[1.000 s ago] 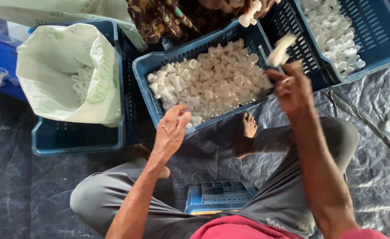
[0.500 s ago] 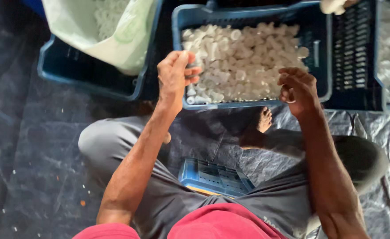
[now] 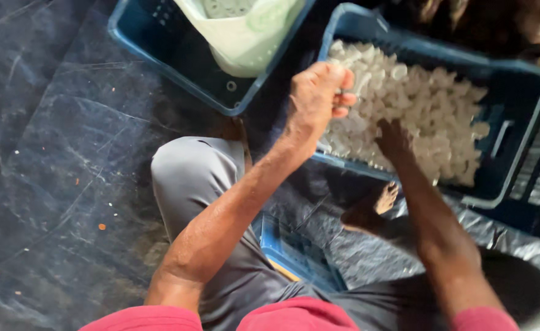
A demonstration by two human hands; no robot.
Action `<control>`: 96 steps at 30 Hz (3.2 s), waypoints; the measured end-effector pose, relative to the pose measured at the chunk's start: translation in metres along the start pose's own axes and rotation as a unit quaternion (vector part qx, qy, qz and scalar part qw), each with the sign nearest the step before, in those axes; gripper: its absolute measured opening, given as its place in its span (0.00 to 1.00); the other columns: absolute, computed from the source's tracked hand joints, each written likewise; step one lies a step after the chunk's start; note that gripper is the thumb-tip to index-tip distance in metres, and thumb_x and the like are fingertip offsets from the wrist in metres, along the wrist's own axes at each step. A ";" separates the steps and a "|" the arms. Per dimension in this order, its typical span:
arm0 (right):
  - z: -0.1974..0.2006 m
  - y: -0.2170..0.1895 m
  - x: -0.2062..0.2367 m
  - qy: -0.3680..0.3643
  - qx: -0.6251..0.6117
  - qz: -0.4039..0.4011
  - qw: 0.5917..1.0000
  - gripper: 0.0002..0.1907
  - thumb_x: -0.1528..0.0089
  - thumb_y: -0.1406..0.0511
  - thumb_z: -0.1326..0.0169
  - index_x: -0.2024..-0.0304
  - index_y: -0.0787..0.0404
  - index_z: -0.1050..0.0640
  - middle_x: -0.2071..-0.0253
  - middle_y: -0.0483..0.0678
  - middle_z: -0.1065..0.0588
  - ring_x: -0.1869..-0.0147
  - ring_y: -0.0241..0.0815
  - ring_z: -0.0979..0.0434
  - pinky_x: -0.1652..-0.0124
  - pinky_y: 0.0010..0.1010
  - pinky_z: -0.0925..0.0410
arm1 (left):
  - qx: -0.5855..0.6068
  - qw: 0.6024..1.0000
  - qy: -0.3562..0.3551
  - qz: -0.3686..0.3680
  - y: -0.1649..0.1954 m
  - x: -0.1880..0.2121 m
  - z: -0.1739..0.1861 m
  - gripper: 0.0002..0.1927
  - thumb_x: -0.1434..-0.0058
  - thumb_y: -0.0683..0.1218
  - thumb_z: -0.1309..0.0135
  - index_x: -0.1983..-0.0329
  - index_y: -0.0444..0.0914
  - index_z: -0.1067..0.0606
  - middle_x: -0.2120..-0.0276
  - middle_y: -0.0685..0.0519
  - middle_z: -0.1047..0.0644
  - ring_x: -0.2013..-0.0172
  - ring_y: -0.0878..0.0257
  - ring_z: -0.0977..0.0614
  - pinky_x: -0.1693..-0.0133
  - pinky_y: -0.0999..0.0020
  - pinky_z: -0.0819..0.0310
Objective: The person sits on a tarp and repeatedly picks up small white plastic components from a blue crate. They manually press two pieces together to form a connected unit and place the assembled item back into the crate. A second person works alongside them in the same manner.
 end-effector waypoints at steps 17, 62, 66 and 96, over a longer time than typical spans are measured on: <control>0.182 -0.053 0.105 0.124 -0.763 -0.062 0.632 0.19 0.36 0.69 0.41 0.42 0.66 0.22 0.71 0.46 0.25 0.78 0.30 0.30 0.79 0.21 0.36 | -0.262 0.925 -0.135 -0.242 -0.010 0.026 -0.071 0.19 0.31 0.54 0.49 0.50 0.34 0.23 0.58 0.45 0.19 0.56 0.53 0.17 0.53 0.60 0.24; 0.175 -0.100 0.104 0.000 -0.701 -0.060 0.711 0.24 0.30 0.57 0.45 0.44 0.72 0.21 0.66 0.54 0.23 0.78 0.30 0.29 0.79 0.19 0.39 | -0.475 0.763 -0.227 -0.376 0.033 0.051 -0.070 0.24 0.24 0.57 0.60 0.66 0.35 0.26 0.70 0.40 0.23 0.66 0.38 0.21 0.66 0.50 0.29; 0.181 -0.105 0.105 0.058 -0.702 0.027 0.709 0.22 0.36 0.64 0.42 0.40 0.65 0.24 0.61 0.47 0.24 0.73 0.28 0.27 0.77 0.18 0.37 | -0.476 0.778 -0.210 -0.354 0.037 0.050 -0.070 0.21 0.25 0.54 0.59 0.62 0.37 0.22 0.68 0.41 0.22 0.65 0.39 0.20 0.64 0.50 0.27; 0.174 -0.098 0.104 0.065 -0.716 -0.062 0.692 0.23 0.45 0.66 0.39 0.46 0.55 0.27 0.67 0.44 0.22 0.80 0.28 0.28 0.84 0.18 0.40 | -0.479 0.796 -0.214 -0.302 0.036 0.047 -0.068 0.21 0.27 0.55 0.58 0.60 0.37 0.21 0.68 0.42 0.20 0.64 0.42 0.18 0.62 0.52 0.25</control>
Point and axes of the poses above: each hand's wrist, its own x-axis away from the middle knuckle, its own z-axis out of the back of the hand, y = z × x, the point moved 5 cm from there along -x, towards the middle knuckle
